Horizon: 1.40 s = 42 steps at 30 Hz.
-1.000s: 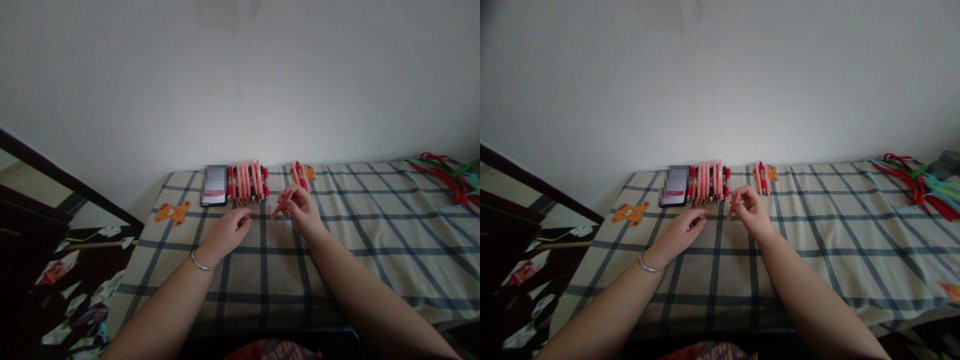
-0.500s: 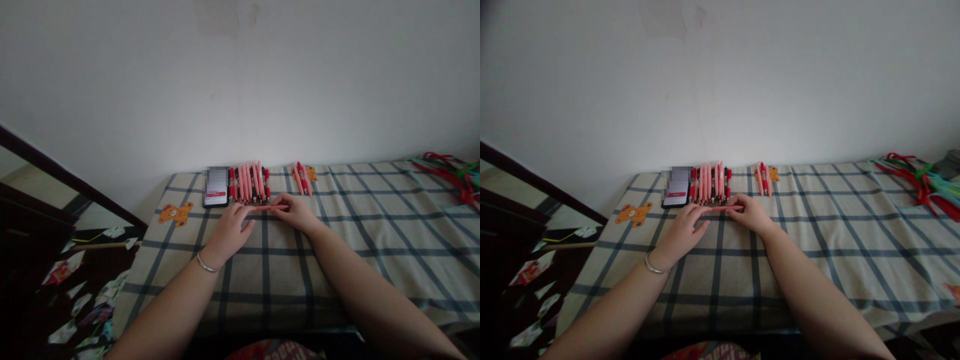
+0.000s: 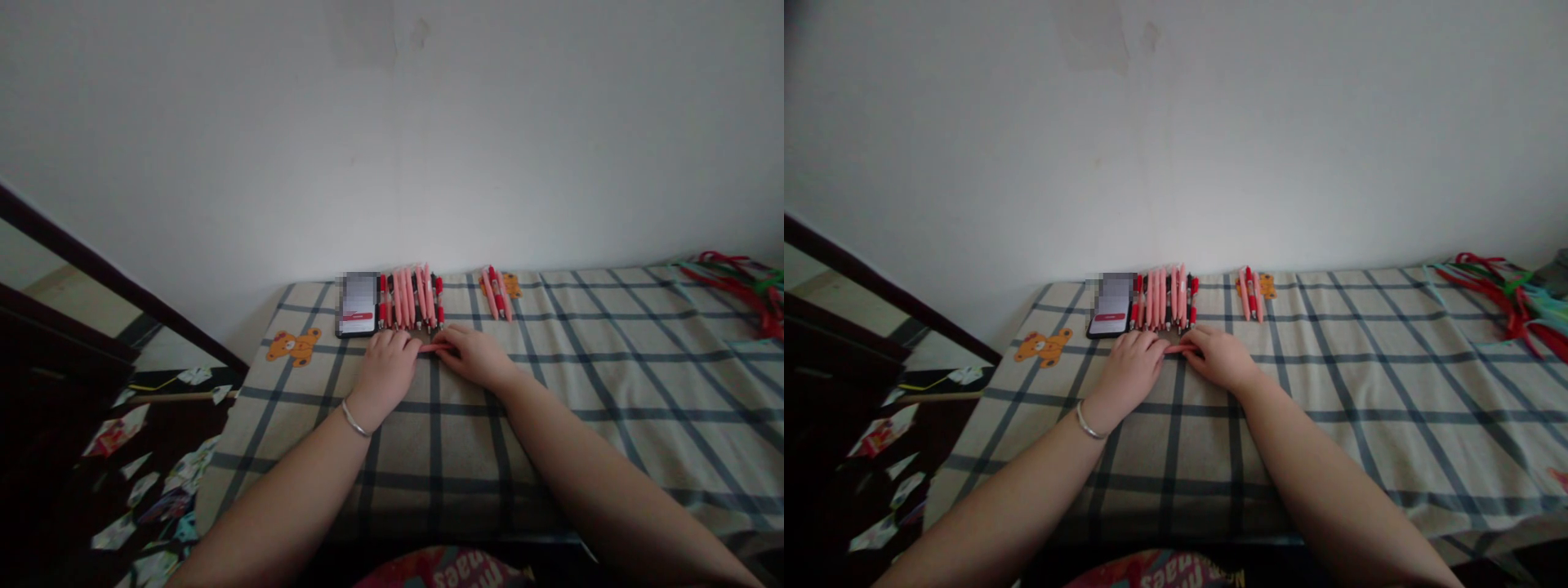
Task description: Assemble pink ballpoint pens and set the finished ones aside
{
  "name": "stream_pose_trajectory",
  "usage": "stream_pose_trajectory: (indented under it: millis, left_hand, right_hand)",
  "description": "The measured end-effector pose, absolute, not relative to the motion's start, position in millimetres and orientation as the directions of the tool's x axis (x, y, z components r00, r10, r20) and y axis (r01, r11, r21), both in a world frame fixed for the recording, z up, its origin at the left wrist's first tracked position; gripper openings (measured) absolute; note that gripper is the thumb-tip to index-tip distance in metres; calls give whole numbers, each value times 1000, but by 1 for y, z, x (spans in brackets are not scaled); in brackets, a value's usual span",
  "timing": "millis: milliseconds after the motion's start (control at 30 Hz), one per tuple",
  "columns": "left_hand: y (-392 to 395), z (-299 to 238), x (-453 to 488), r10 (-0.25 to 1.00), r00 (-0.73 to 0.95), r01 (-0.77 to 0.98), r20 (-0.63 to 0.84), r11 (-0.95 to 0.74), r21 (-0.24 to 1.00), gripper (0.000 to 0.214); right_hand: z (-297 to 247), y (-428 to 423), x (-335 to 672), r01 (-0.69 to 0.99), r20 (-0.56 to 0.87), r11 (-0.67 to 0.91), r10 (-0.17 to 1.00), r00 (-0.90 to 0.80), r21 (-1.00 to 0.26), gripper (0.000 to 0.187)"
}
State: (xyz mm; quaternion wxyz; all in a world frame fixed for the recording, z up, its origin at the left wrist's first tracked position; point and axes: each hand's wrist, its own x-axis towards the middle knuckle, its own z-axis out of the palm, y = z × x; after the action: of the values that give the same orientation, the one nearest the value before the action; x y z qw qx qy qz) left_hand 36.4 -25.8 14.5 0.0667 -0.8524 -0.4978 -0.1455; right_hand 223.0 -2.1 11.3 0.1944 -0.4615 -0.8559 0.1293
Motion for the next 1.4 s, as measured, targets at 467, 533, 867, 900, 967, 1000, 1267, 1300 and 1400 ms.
stream_pose_trajectory:
  millis: [467,533,867,900,967,1000,1267,1300,1400]
  left_hand:
    - [-12,21,44,836,460,862,300,-502,76,22]
    - [-12,19,39,826,455,858,331,-507,87,23]
    - [-16,22,41,849,393,883,354,-456,112,25]
    - [-17,22,42,856,377,894,354,-436,104,25]
    - [-18,23,43,865,358,906,353,-413,93,26]
    - [-19,23,43,864,360,906,351,-414,89,27]
    - [-16,20,43,863,415,891,287,-449,62,26]
    - [-16,20,43,863,429,886,267,-460,64,27]
    - [-15,18,42,863,450,875,227,-478,82,30]
  right_hand:
    - [12,-2,215,820,110,542,841,-530,-187,27]
    - [13,-3,215,815,95,550,835,-542,-181,27]
    - [17,-6,215,822,141,534,845,-515,-200,28]
    - [17,-6,214,823,135,532,847,-514,-198,28]
    - [16,-7,212,828,127,527,850,-511,-190,27]
    - [16,-7,211,832,126,524,852,-508,-184,27]
    - [13,-5,208,845,97,510,860,-501,-161,28]
    - [13,-5,209,842,91,515,857,-507,-160,27]
    - [14,-5,212,844,75,515,857,-510,-148,26]
